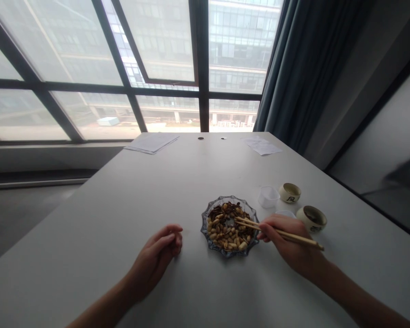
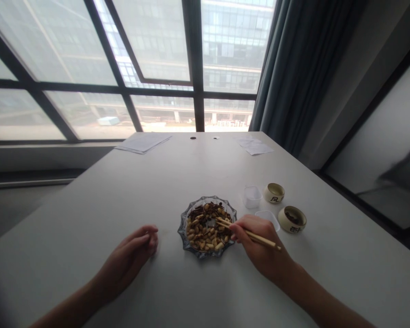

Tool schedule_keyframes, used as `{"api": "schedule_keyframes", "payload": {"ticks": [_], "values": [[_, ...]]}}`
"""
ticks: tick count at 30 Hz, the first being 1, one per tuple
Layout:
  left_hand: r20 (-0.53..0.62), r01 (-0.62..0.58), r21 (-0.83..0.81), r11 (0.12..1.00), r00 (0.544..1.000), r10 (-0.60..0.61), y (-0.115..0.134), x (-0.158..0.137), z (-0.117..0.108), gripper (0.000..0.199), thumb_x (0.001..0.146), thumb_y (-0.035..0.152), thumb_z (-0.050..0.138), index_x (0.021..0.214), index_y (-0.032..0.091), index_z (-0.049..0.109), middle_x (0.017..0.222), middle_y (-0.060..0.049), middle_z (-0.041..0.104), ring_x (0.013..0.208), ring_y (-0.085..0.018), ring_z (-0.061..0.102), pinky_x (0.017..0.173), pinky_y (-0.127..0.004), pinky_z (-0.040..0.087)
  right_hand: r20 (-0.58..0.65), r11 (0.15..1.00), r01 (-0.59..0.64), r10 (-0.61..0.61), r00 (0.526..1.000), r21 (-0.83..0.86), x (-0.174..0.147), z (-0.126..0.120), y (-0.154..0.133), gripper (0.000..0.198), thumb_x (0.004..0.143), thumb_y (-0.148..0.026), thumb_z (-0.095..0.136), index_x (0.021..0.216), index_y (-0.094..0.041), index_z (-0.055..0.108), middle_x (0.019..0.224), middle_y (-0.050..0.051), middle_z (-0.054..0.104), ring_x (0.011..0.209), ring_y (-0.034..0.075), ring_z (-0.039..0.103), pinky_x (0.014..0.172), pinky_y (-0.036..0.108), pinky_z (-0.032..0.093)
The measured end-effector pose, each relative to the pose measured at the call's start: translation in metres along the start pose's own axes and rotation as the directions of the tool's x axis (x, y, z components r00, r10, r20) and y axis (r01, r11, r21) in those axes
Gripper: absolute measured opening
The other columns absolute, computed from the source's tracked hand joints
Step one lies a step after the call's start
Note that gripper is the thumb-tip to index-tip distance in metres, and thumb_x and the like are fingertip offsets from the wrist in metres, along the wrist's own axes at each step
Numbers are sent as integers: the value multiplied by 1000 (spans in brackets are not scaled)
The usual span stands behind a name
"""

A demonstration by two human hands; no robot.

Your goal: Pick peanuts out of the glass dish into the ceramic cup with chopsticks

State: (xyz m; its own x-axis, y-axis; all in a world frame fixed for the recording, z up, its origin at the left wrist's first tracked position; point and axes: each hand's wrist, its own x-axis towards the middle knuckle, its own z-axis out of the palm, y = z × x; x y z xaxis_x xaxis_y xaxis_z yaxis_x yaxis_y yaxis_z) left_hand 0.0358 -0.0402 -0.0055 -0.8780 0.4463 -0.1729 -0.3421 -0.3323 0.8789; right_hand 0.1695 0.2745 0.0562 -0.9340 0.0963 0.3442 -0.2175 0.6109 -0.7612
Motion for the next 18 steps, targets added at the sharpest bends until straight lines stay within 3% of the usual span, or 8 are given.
{"api": "schedule_keyframes", "payload": {"ticks": [6,11,18], "values": [[-21,11,-1,1000,1000,-12,-1,2,-1,15,79,23,76,92,17,75,71,-4,62,68,-16,52,63,-24,45,-78,998,-42,39,996,-38,-6,-9,-7,30,99,-36,58,78,-20,73,72,3,73,64,17,70,61,27,54],[-10,9,-4,1000,1000,-9,-2,2,-2,13,81,23,74,93,17,75,72,-4,61,69,-16,52,63,-24,45,-18,999,6,-5,1000,40,5,2,-2,29,99,-36,59,80,-20,73,73,3,74,67,16,70,63,26,55],[-2,10,-2,1000,1000,-10,-1,1,-1,12,82,22,73,92,17,75,72,-4,61,68,-15,51,63,-24,44,-13,973,-128,133,991,191,12,11,15,35,98,-43,59,83,-17,76,77,8,78,66,19,74,63,29,60]]}}
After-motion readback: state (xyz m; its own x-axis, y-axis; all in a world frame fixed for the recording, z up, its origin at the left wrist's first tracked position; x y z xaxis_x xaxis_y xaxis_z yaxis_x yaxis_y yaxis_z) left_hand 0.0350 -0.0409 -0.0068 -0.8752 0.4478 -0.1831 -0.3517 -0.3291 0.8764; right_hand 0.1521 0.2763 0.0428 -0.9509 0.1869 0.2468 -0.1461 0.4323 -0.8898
